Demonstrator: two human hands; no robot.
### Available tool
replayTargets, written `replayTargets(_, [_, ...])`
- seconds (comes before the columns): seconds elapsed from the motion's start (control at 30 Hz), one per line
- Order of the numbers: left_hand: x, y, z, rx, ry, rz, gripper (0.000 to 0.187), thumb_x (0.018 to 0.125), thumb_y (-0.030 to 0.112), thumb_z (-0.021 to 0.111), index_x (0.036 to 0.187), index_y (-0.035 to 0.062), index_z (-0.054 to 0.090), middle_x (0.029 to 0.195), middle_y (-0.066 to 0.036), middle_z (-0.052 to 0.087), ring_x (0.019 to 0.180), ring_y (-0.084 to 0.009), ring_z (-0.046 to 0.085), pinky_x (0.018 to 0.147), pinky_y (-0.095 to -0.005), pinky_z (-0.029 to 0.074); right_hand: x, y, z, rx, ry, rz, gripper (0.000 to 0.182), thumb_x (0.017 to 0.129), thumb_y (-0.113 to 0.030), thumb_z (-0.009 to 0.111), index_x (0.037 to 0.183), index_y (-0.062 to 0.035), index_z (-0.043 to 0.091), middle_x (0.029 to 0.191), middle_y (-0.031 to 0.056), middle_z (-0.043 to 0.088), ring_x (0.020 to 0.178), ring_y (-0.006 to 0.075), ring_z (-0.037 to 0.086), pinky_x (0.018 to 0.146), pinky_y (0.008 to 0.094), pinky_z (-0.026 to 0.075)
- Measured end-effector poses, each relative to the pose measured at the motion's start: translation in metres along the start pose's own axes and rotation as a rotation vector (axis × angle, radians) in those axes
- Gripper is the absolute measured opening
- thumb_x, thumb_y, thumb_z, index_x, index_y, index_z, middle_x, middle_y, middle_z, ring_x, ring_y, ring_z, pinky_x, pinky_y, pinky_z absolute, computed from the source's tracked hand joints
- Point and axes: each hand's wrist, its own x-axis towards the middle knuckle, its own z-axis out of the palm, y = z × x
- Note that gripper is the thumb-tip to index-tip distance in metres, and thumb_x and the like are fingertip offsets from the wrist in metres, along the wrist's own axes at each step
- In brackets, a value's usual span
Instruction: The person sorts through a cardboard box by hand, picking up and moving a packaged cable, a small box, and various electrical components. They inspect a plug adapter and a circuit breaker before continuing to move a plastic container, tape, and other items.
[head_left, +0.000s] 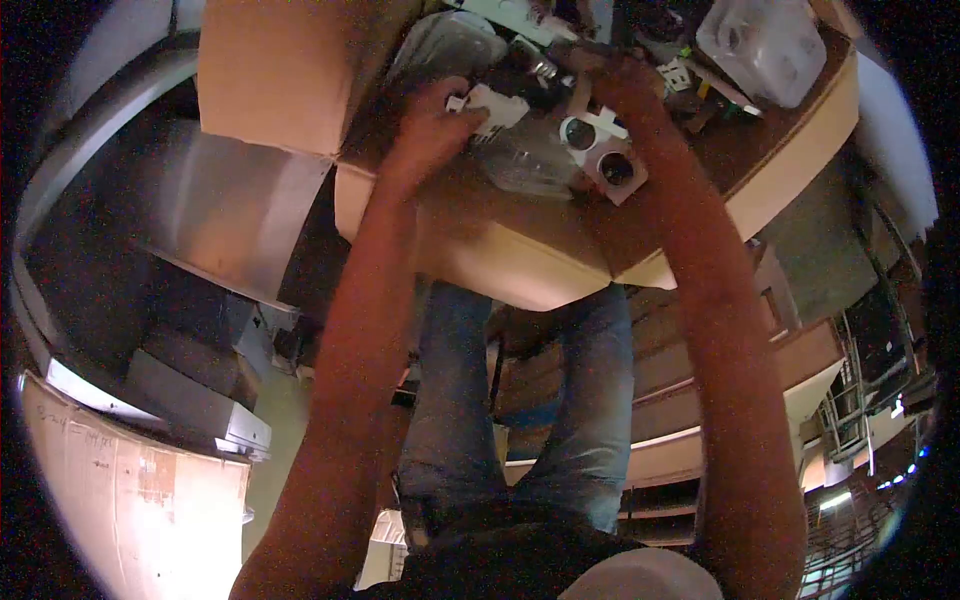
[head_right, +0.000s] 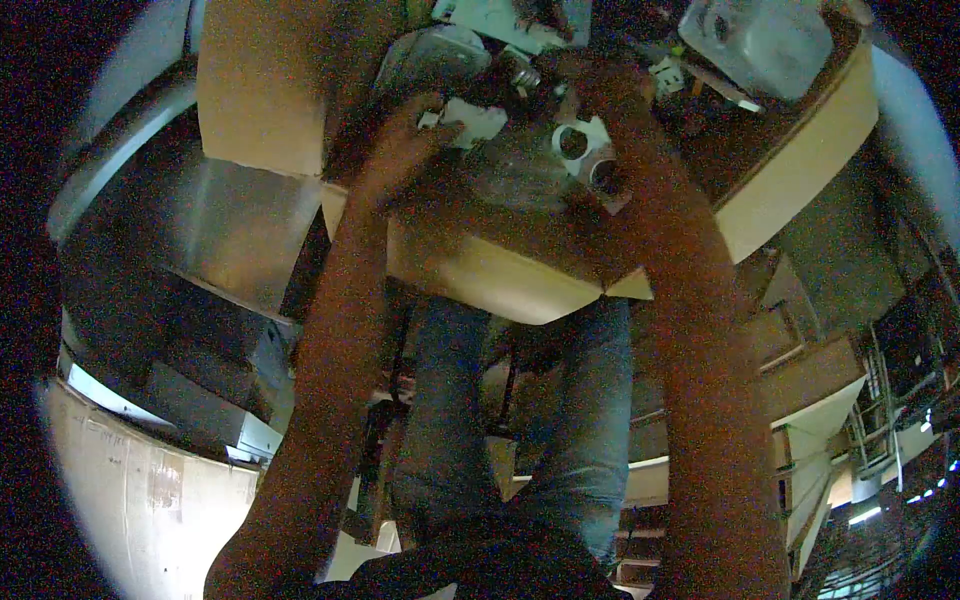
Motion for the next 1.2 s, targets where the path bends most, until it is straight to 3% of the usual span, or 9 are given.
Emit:
replayTargets(0.13, [0.004, 0.002, 0.009, -0.302, -0.055, -0.236, 0.051, 0.074, 0.031, 0.074, 0.113, 0.0016, 0.058, 0.095, -0.014, 0.065, 0.087, -0.0227, 0.061, 0.075, -0.0362, 0.049, 0.004, 0.017, -0.045, 0.076, -0.222, -0.088, 0.06, 0.074, -0.04, 0.069, 0.123, -0.0081, 0.057, 0.121, 0.017, 0.058, 0.109, 0.0311, 0.059, 0.087, 0.0455, 0.049])
replayTargets(0.4, [0.027, -0.021, 0.033, -0.316, -0.12, -0.204, 0.06, 0.068, 0.03, 0.078, 0.115, -0.0001, 0.056, 0.101, -0.017, 0.064, 0.089, -0.0255, 0.061, 0.076, -0.0371, 0.05, 0.01, 0.022, -0.025, 0.04, -0.272, -0.067, 0.068, 0.069, -0.052, 0.068, 0.121, -0.0089, 0.059, 0.118, 0.018, 0.06, 0.108, 0.0334, 0.059, 0.092, 0.0464, 0.045])
replayTargets(0.57, [0.022, -0.026, 0.042, -0.414, -0.026, -0.098, 0.061, 0.064, 0.027, 0.08, 0.115, 0.0006, 0.057, 0.103, -0.016, 0.065, 0.092, -0.0263, 0.062, 0.08, -0.0375, 0.05, -0.001, 0.01, -0.137, 0.283, -0.43, -0.085, 0.067, 0.068, -0.057, 0.067, 0.12, -0.0155, 0.061, 0.114, 0.0181, 0.062, 0.107, 0.0345, 0.059, 0.094, 0.0472, 0.044])
replayTargets(0.7, [0.017, -0.013, 0.027, -0.255, -0.151, -0.086, 0.063, 0.064, 0.024, 0.078, 0.118, -0.0006, 0.056, 0.103, -0.016, 0.066, 0.092, -0.0255, 0.063, 0.082, -0.0375, 0.051, -0.003, 0.005, -0.092, 0.501, -0.265, -0.245, 0.059, 0.071, -0.052, 0.067, 0.119, -0.018, 0.061, 0.115, 0.0179, 0.062, 0.108, 0.0373, 0.058, 0.092, 0.0502, 0.045])
replayTargets(0.8, [0.016, 0.002, 0.024, -0.217, -0.16, -0.154, 0.064, 0.064, 0.024, 0.078, 0.119, -0.0003, 0.056, 0.103, -0.016, 0.066, 0.092, -0.0255, 0.064, 0.082, -0.0368, 0.051, -0.025, -0.022, -0.082, 0.411, -0.099, -0.063, 0.054, 0.074, -0.044, 0.066, 0.12, -0.0159, 0.059, 0.117, 0.0172, 0.06, 0.105, 0.0387, 0.059, 0.087, 0.0534, 0.048])
replayTargets(0.9, [0.019, -0.001, 0.026, -0.181, -0.167, -0.194, 0.065, 0.065, 0.026, 0.078, 0.12, -0.0001, 0.056, 0.105, -0.016, 0.066, 0.093, -0.0257, 0.064, 0.083, -0.0366, 0.051, -0.025, -0.033, -0.092, 0.084, -0.112, -0.292, 0.06, 0.074, -0.039, 0.068, 0.127, -0.0162, 0.053, 0.119, 0.0184, 0.058, 0.105, 0.0375, 0.059, 0.082, 0.0528, 0.051])
replayTargets(1.0, [0.015, 0.011, 0.024, -0.099, -0.167, -0.111, 0.068, 0.066, 0.029, 0.078, 0.122, -0.0016, 0.054, 0.108, -0.016, 0.065, 0.097, -0.0258, 0.063, 0.085, -0.0368, 0.05, -0.033, -0.037, -0.122, 0.46, -0.503, 0.121, 0.063, 0.073, -0.035, 0.069, 0.129, -0.0157, 0.05, 0.12, 0.0197, 0.057, 0.105, 0.0374, 0.059, 0.08, 0.0509, 0.053])
replayTargets(1.13, [0.004, 0.016, 0.018, -0.198, -0.188, -0.188, 0.07, 0.067, 0.031, 0.079, 0.121, -0.0045, 0.054, 0.111, -0.016, 0.064, 0.102, -0.0261, 0.061, 0.088, -0.0374, 0.048, -0.069, -0.043, -0.097, 0.503, -0.11, 0.219, 0.058, 0.073, -0.026, 0.07, 0.127, -0.015, 0.052, 0.114, 0.0186, 0.06, 0.106, 0.036, 0.059, 0.082, 0.0468, 0.053])
replayTargets(1.2, [-0.016, 0.03, 0.001, -0.212, -0.09, -0.247, 0.066, 0.068, 0.033, 0.077, 0.119, -0.003, 0.055, 0.109, -0.014, 0.065, 0.1, -0.0246, 0.061, 0.087, -0.0369, 0.049, -0.086, -0.039, -0.089, 0.382, -0.013, -0.009, 0.058, 0.073, -0.023, 0.072, 0.126, -0.0134, 0.053, 0.112, 0.0167, 0.062, 0.102, 0.0305, 0.061, 0.084, 0.0423, 0.052])
